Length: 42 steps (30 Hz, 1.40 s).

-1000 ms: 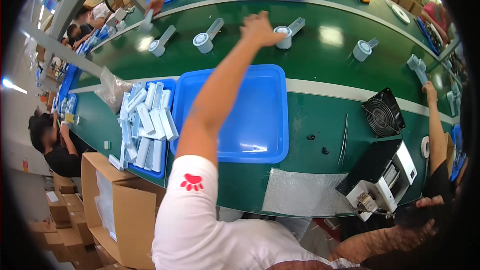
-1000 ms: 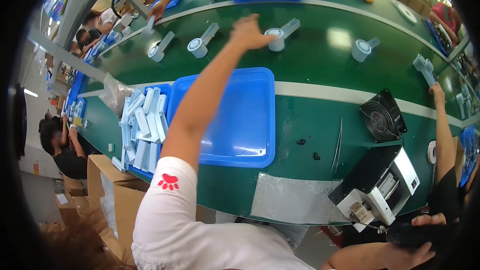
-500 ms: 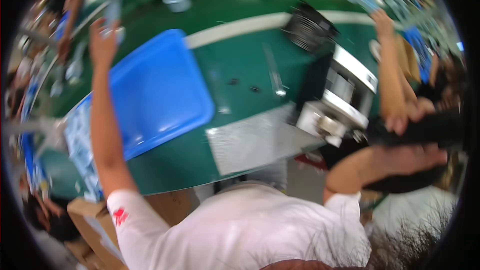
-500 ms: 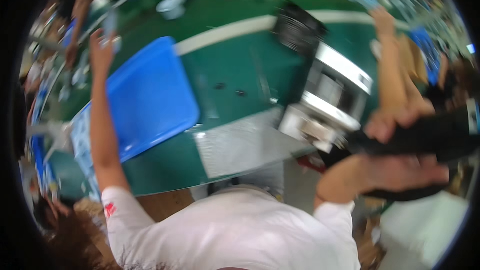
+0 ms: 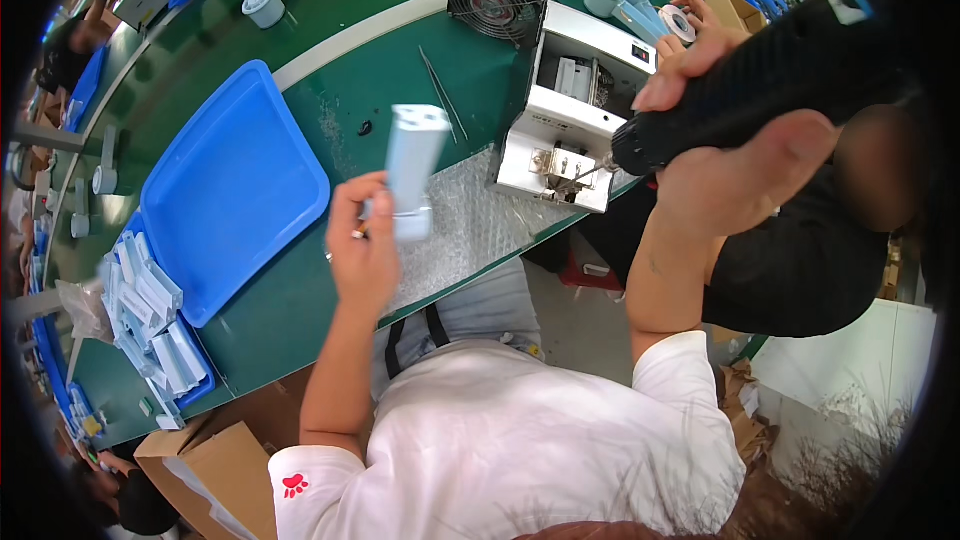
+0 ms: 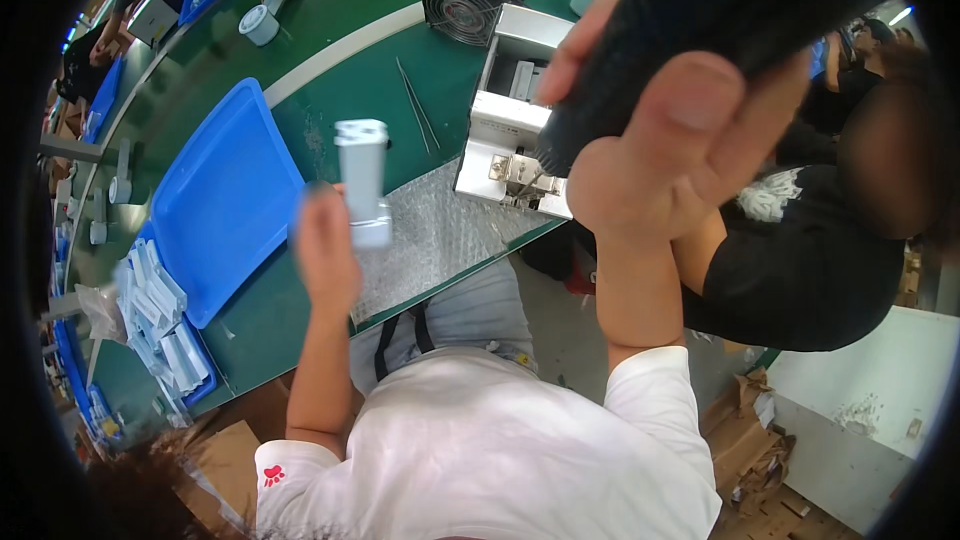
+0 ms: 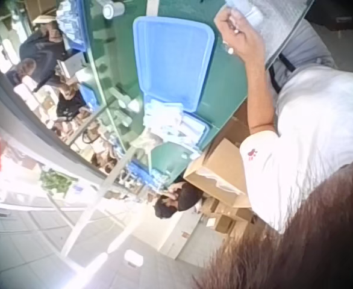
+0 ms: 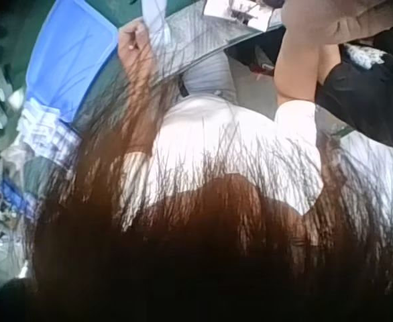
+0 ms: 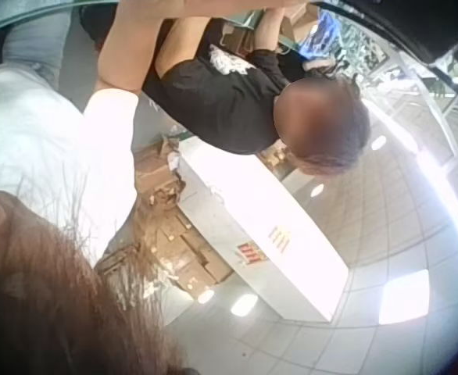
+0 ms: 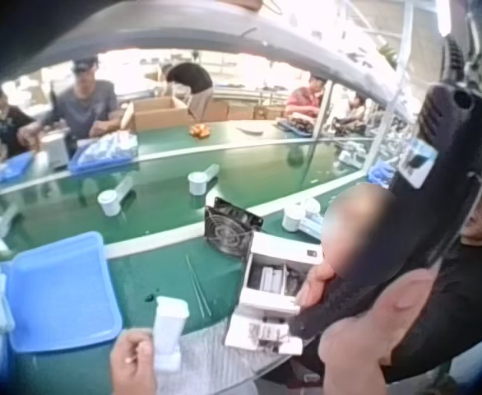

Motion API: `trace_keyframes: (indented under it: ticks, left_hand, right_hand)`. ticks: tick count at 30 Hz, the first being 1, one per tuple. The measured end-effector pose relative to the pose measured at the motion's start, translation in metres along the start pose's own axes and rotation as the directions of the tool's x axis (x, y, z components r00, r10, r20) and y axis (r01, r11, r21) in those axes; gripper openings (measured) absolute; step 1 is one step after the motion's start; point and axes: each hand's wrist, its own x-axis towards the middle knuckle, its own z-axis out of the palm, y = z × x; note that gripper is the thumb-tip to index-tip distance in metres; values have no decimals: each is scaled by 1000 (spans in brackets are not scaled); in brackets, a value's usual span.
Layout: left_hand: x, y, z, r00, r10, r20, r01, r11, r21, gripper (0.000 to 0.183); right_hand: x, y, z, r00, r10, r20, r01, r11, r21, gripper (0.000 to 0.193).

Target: The person uses a handheld power tool to drive screws into small light-blue plastic casings at a green workbench. They repeatedly pick up a casing, position it, fasten it with the tool, and place the finished unit into a blue tray. The person also briefly moves the tray and handles a small black component on the table.

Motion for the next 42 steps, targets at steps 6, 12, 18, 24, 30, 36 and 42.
trace_keyframes:
  ticks: [6,12,18,24,30,36,42]
  left_hand:
    - [-30,-13,34,984,168,60,-175,975,140,18]
    - [-32,-22,32,885,414,212,-460,847,265,20]
    - [-32,-25,29,861,439,255,-498,831,247,22]
    - [-31,-26,29,866,434,246,-488,841,234,22]
    - [-30,-28,29,866,434,248,-487,845,223,23]
    - [-31,-29,29,868,430,249,-482,851,210,24]
    - [-30,-33,28,856,445,264,-500,842,202,24]
  right_hand:
    - [-26,2,-20,999,48,-9,-43,952,303,94]
    - [-43,-21,-10,936,-197,293,-51,745,665,78]
    - [-40,4,17,925,-260,278,16,755,655,81]
    - [-44,13,28,968,-201,147,80,809,583,90]
    - [-42,17,30,953,-257,161,106,780,617,94]
    - [-44,19,31,951,-248,183,84,778,622,88]
    - [-49,21,33,961,-212,175,57,776,628,88]
